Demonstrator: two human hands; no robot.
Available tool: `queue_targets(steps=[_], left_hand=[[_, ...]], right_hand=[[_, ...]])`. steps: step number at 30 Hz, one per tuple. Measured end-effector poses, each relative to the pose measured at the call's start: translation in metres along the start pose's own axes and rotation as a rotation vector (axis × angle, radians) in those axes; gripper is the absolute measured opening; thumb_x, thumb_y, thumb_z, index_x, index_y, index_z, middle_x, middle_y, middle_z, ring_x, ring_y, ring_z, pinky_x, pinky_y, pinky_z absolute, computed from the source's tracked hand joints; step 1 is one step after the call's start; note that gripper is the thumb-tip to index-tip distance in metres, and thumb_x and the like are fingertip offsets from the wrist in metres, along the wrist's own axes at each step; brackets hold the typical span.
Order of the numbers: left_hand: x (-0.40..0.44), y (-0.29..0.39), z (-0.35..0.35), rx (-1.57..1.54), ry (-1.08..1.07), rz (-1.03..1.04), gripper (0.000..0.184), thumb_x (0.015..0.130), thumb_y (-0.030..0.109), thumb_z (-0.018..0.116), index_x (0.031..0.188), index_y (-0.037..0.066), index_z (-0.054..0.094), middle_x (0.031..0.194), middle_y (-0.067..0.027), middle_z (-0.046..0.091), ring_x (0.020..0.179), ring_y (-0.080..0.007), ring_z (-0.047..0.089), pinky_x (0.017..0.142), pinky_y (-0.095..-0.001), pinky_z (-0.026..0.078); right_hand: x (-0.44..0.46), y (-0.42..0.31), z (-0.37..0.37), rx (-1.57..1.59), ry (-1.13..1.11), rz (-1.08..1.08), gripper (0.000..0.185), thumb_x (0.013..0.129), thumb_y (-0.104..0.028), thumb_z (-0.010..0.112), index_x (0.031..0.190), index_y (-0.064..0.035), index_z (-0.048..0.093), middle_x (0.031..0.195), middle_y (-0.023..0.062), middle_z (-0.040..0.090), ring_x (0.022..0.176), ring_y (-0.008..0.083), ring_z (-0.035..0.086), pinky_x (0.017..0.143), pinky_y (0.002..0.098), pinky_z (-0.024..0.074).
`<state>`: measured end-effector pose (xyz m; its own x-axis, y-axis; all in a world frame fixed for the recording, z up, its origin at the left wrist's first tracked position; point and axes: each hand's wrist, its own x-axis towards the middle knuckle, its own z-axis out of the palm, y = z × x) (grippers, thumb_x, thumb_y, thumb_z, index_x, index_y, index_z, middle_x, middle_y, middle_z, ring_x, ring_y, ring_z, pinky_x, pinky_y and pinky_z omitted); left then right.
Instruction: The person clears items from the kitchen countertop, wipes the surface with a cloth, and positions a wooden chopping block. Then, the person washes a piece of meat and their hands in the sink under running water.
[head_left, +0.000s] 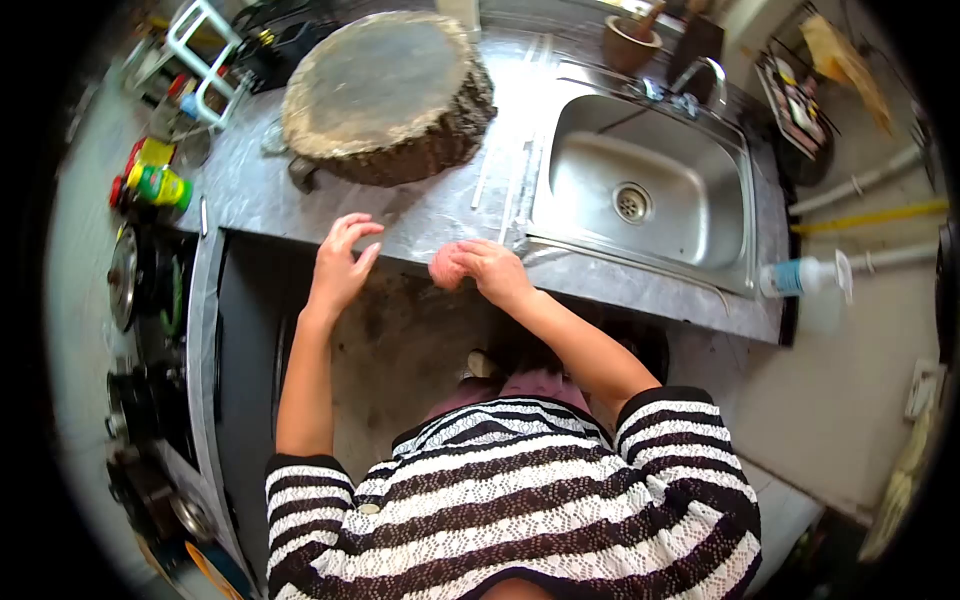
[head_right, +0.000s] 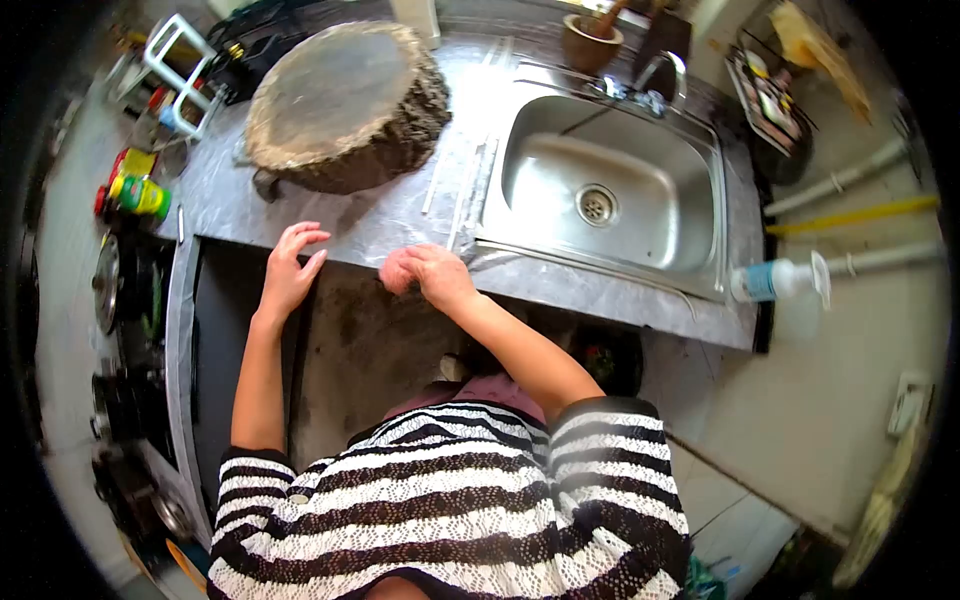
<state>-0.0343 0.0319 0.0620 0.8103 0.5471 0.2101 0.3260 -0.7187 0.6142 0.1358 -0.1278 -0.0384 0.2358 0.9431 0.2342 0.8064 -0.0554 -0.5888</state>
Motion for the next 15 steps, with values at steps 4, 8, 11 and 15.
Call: queue_targets(steps=[4, 8, 11, 15], left_hand=[[-0.003, -0.002, 0.009, 0.005, -0.024, 0.03, 0.02, 0.069, 0.004, 0.06, 0.089, 0.005, 0.057, 0.101, -0.0105, 0.052, 0.095, -0.0261, 0.051, 0.081, -0.032, 0.04], [0.006, 0.013, 0.024, -0.102, -0.12, -0.036, 0.019, 0.07, 0.004, 0.059, 0.089, 0.006, 0.058, 0.102, -0.0086, 0.052, 0.094, -0.0222, 0.051, 0.078, -0.0303, 0.041], [0.013, 0.02, 0.038, -0.054, -0.138, 0.117, 0.018, 0.07, 0.004, 0.059, 0.089, 0.006, 0.058, 0.103, -0.0084, 0.052, 0.094, -0.0222, 0.051, 0.078, -0.03, 0.041], [0.017, 0.032, 0.052, -0.07, -0.21, 0.161, 0.018, 0.07, 0.003, 0.059, 0.088, 0.006, 0.057, 0.102, -0.0092, 0.052, 0.091, -0.0232, 0.052, 0.065, -0.0292, 0.043]], right_hand=[[-0.039, 0.017, -0.046, -0.157, 0.447, 0.046, 0.027, 0.071, -0.004, 0.049, 0.096, -0.006, 0.058, 0.104, 0.0102, 0.055, 0.098, 0.0271, 0.05, 0.081, 0.0363, 0.0405], [-0.094, 0.041, -0.04, -0.435, 0.468, 0.181, 0.027, 0.072, -0.006, 0.047, 0.096, -0.0044, 0.057, 0.108, 0.012, 0.053, 0.104, 0.0274, 0.047, 0.09, 0.0365, 0.0361], [-0.143, 0.068, -0.056, -0.521, 0.462, 0.319, 0.027, 0.074, -0.007, 0.044, 0.097, -0.0041, 0.057, 0.112, 0.012, 0.051, 0.108, 0.0288, 0.044, 0.094, 0.0391, 0.0324], [-0.204, 0.091, -0.12, -0.731, 0.639, 0.642, 0.026, 0.076, -0.009, 0.044, 0.098, -0.0048, 0.057, 0.105, 0.013, 0.054, 0.1, 0.0316, 0.047, 0.088, 0.0417, 0.0344]])
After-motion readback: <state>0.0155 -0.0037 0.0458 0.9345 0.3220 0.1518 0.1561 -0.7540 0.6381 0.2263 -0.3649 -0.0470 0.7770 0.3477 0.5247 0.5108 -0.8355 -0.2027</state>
